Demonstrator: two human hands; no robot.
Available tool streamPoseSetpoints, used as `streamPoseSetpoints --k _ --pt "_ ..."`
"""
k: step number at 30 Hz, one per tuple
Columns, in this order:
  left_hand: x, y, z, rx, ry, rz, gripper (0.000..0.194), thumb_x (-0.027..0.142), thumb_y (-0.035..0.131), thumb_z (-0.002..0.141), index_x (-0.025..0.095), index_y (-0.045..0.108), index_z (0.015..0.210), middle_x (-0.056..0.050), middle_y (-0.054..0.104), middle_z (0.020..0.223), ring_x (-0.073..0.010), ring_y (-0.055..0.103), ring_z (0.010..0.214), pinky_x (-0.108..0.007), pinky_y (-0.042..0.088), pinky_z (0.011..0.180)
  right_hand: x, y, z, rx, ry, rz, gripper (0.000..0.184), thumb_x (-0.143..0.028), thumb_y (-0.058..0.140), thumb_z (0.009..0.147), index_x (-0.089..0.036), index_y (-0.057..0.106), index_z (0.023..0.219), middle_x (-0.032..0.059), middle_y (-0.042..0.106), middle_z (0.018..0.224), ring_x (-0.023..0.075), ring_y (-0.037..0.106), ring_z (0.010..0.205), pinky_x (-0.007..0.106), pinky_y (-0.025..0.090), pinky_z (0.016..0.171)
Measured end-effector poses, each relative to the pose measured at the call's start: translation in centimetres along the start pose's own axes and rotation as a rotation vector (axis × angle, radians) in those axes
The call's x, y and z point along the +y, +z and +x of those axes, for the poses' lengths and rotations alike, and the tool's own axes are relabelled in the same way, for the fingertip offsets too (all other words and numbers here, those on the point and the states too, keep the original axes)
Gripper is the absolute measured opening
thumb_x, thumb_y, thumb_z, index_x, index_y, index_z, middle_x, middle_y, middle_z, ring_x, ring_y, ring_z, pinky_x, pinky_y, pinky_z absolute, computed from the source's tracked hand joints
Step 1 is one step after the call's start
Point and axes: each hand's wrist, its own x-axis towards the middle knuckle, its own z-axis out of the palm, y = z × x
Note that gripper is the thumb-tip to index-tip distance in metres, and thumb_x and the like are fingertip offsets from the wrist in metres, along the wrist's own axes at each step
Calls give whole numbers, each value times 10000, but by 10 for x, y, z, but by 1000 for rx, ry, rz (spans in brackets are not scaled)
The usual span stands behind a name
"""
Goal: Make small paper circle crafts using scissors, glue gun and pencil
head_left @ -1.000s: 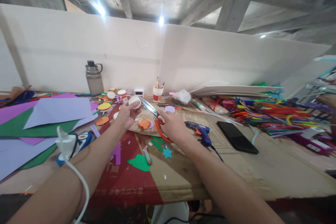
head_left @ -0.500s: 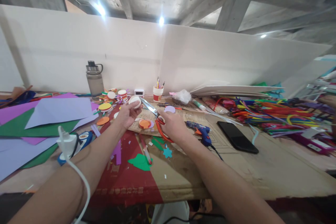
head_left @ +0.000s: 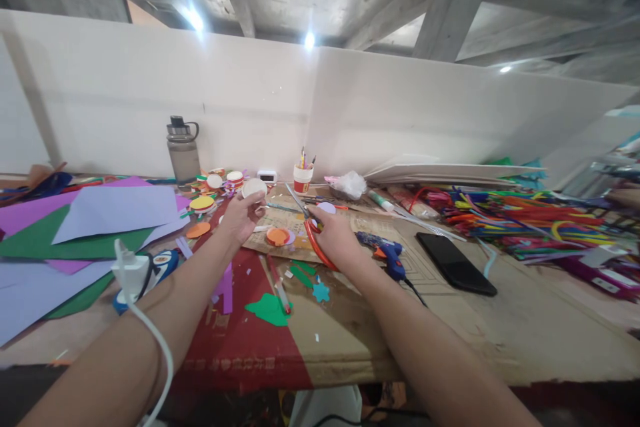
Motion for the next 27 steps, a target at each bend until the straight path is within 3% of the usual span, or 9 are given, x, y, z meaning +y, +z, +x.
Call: streamPoseSetpoints --k 5,11,15,22,27 --pt "-3 -4 3 -5 27 91 341 111 785 550 164 602 834 30 634 719 -37 506 498 -147 316 409 9 2 3 -6 28 33 414 -219 501 858 -216 612 1257 91 717 1096 208 669 939 268 466 799" --pt "-6 -5 3 18 7 175 275 179 707 660 152 621 919 -30 672 755 -117 625 605 -203 439 499 15 7 2 -193 188 -219 308 -313 522 843 -198 688 1075 140 726 910 267 678 825 311 464 677" --pt "-8 -5 1 -5 11 272 289 158 720 639 136 627 912 -56 684 807 -142 648 637 -214 444 505 18 10 2 -230 236 -254 306 -348 541 831 -182 689 1042 153 718 907 283 671 825 326 465 672" --pt "-13 -8 4 -83 29 353 349 248 782 600 138 668 911 -40 666 805 -96 583 569 -184 308 442 13 8 6 -24 35 144 370 -254 556 838 -208 642 1195 79 716 955 182 643 795 265 461 726" --pt "-14 -11 5 -53 252 659 227 278 739 656 162 731 851 -5 658 688 -111 539 595 -227 378 537 8 8 4 73 -56 291 406 -282 552 834 -191 629 1222 72 701 960 166 601 738 280 462 712"
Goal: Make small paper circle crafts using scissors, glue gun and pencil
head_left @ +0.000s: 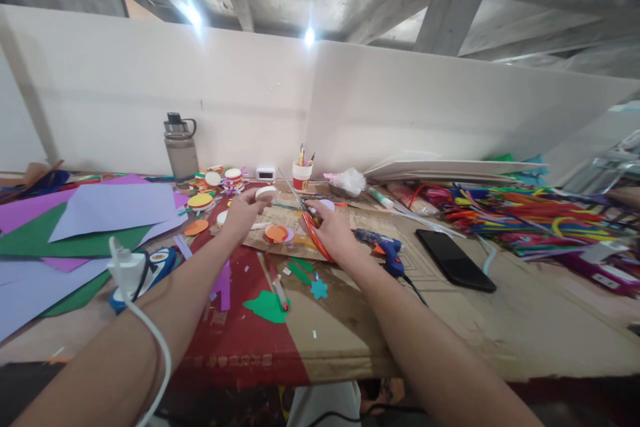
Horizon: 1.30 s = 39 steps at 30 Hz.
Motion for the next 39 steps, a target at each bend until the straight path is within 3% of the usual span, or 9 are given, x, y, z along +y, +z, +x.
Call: streamPoseSetpoints --k 3,7,11,17,21,26,35,39 --pt "-1 0 -1 17 158 169 196 270 702 707 189 753 878 -20 715 804 -159 601 736 -279 451 701 -2 -1 -1 1 40 3 413 -316 554 830 -159 634 1204 74 688 893 168 580 721 288 453 707" --pt "-2 2 -3 -27 262 205 188 256 693 732 218 761 903 -52 736 961 -211 628 924 -326 451 854 -3 -1 -1 -61 112 39 417 -365 554 831 -158 642 1182 22 625 729 146 532 639 266 425 662" --pt "3 3 -6 1 236 232 163 282 688 744 215 760 874 -34 724 880 -199 612 848 -296 442 794 -6 -2 0 -75 126 151 438 -423 534 845 -165 624 1186 -6 583 691 137 502 613 254 403 621" --pt "8 1 -8 55 131 258 173 299 641 769 186 739 858 0 645 694 -157 522 658 -256 395 648 -26 -10 -5 -140 55 214 475 -464 529 866 -183 533 1249 -7 581 770 144 522 687 272 430 682" --pt "4 -4 -4 112 165 333 164 265 615 772 198 739 857 4 634 688 -173 529 675 -272 402 677 -31 -12 -9 -217 59 243 314 -444 502 892 -189 559 1068 -30 521 691 126 498 622 246 417 595" --pt "3 -5 -1 125 220 342 226 237 597 779 209 727 961 -11 675 806 -184 564 754 -286 427 742 -28 -11 -9 -328 111 321 267 -441 527 880 -200 578 981 -45 521 608 91 456 470 211 375 460" --pt "8 -1 -3 102 236 129 261 189 603 764 216 725 993 -27 711 972 -197 607 930 -293 441 877 -38 -19 -13 -431 193 420 277 -497 535 864 -228 521 799 -51 523 556 90 444 388 207 339 370" --pt "12 0 -3 104 213 87 225 168 623 746 212 736 935 -27 715 971 -193 615 947 -287 436 907 -40 -21 -15 -433 185 399 328 -508 518 871 -224 474 715 -46 518 567 94 458 403 222 370 399"
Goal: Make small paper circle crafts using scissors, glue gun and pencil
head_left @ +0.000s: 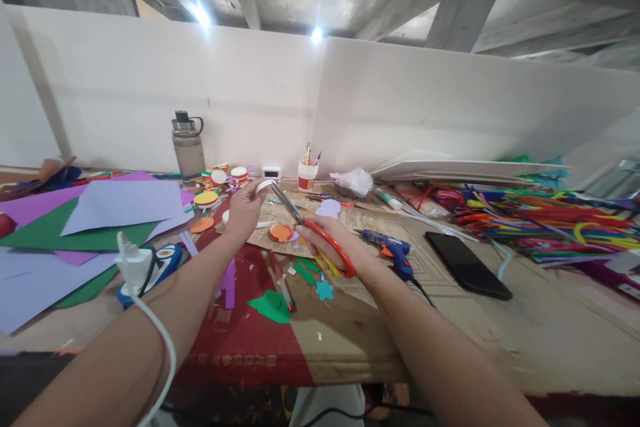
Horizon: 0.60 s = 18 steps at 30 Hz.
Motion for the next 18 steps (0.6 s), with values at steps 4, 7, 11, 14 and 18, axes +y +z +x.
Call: streamPoseSetpoints --k 4,7,11,14,18 --pt "-1 0 0 -1 6 3 226 158 629 739 210 736 931 -25 716 980 -194 615 966 -285 435 909 -1 -1 -1 7 -40 -57 345 -494 493 886 -211 484 689 -33 533 576 119 514 501 236 421 494" --pt "-3 0 -1 -16 27 22 214 180 621 760 209 737 938 -27 714 993 -194 612 971 -293 432 921 -4 -2 -2 2 -51 -62 361 -480 482 893 -206 482 658 -30 528 559 122 516 513 239 425 519" --pt "-1 1 -1 -11 5 0 194 167 636 745 201 744 902 -29 718 988 -195 615 975 -299 434 931 -7 -2 -2 14 -47 -77 377 -468 485 893 -209 473 620 -33 512 532 117 494 498 233 418 514" --pt "1 1 -2 8 -9 -12 191 159 651 733 202 748 893 -31 722 989 -193 618 978 -293 440 924 -7 -1 -2 12 -55 -69 369 -446 477 903 -210 469 620 -34 514 533 117 495 494 239 420 527" --pt "1 0 -2 -10 0 5 208 178 649 748 211 752 925 -30 724 1005 -196 623 977 -299 445 916 -7 -1 -2 6 -54 -94 371 -434 459 912 -209 466 617 -31 516 542 120 495 504 245 418 543"
